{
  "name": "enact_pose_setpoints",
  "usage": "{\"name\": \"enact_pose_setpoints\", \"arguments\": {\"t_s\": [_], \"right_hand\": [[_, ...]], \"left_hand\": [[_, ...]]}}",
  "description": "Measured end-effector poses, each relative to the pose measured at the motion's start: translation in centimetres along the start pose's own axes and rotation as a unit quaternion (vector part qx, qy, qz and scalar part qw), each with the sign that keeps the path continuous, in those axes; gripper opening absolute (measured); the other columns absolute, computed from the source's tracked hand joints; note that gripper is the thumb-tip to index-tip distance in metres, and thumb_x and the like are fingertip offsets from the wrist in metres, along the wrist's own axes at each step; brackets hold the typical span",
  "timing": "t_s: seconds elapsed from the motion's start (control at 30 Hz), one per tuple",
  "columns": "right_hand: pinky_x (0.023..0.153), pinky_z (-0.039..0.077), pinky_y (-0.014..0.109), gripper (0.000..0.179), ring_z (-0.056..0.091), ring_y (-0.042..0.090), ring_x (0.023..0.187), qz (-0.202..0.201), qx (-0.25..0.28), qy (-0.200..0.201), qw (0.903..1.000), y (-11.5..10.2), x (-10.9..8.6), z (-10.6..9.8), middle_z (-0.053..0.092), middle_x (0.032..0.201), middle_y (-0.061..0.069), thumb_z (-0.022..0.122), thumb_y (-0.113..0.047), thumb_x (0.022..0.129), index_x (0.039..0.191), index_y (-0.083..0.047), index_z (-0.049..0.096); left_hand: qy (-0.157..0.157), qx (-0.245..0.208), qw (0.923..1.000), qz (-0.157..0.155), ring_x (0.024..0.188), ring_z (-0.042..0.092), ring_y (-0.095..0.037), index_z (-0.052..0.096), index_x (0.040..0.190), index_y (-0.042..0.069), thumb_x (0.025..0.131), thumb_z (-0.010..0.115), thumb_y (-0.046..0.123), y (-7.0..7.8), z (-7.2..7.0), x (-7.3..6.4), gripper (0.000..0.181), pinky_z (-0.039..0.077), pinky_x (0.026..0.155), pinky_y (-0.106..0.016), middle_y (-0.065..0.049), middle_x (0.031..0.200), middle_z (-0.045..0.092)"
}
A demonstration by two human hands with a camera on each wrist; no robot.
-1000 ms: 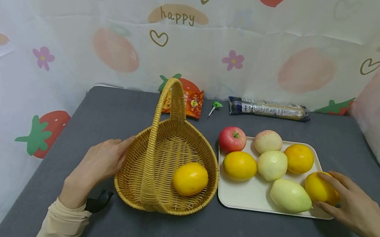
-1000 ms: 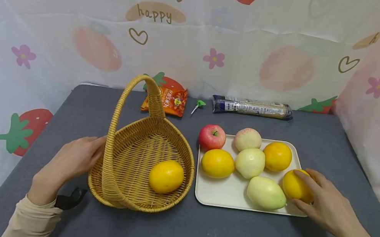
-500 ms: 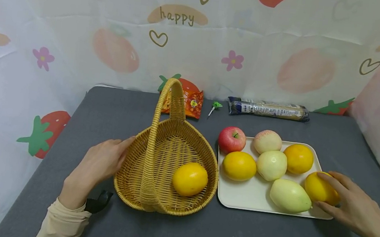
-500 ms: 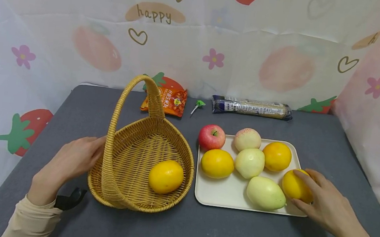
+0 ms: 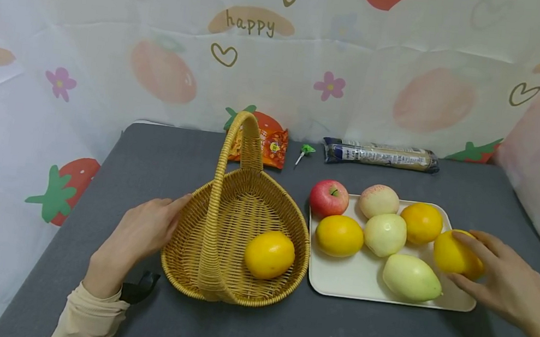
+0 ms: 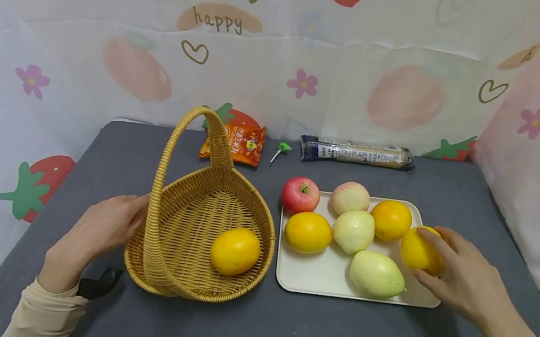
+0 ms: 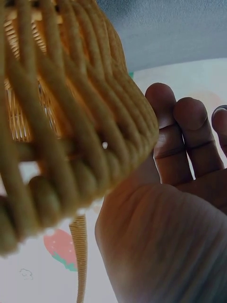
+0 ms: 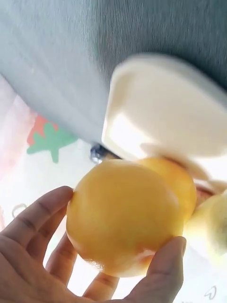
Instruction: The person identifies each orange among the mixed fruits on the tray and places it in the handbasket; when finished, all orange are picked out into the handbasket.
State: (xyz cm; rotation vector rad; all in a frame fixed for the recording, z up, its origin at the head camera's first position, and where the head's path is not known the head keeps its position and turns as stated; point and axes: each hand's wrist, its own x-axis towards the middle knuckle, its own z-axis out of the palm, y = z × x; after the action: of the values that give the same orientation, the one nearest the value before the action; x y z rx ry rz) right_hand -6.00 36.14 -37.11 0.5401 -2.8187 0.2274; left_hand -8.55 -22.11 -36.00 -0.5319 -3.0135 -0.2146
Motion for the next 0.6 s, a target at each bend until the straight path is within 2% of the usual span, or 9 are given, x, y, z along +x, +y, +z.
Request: {"name": "enact_pose_setpoints", "arguments": {"t_s": [0.3,0.6], "right_hand": [[0.059,0.051,0.06,0.076,0.056,0.039,0.095,-0.015,-0.003,0.025,0.9996,-1.5,2.5,-1.4,0.056,0.122,0.021,0.088,-0.028,0.062,0.13,-0.014,0.057],[0.057,0.051,0.056,0.077,0.056,0.038,0.104,-0.075,0.018,0.044,0.996,-4.6,6.3,-2.4,0.055,0.13,0.02,0.086,-0.024,0.061,0.132,-0.015,0.058]], "left_hand": [[-0.003,0.001,1.0,0.001,0.07,0.061,-0.022,0.057,0.137,0.006,0.098,0.055,0.013,-0.1,0.0,0.0,0.04,0.052,0.06,-0.041,-0.01,0.083,0.066],[-0.008,0.001,1.0,-0.003,0.069,0.06,-0.02,0.056,0.137,0.007,0.098,0.056,0.014,0.0,-0.1,0.0,0.04,0.051,0.058,-0.04,-0.009,0.082,0.066]]}}
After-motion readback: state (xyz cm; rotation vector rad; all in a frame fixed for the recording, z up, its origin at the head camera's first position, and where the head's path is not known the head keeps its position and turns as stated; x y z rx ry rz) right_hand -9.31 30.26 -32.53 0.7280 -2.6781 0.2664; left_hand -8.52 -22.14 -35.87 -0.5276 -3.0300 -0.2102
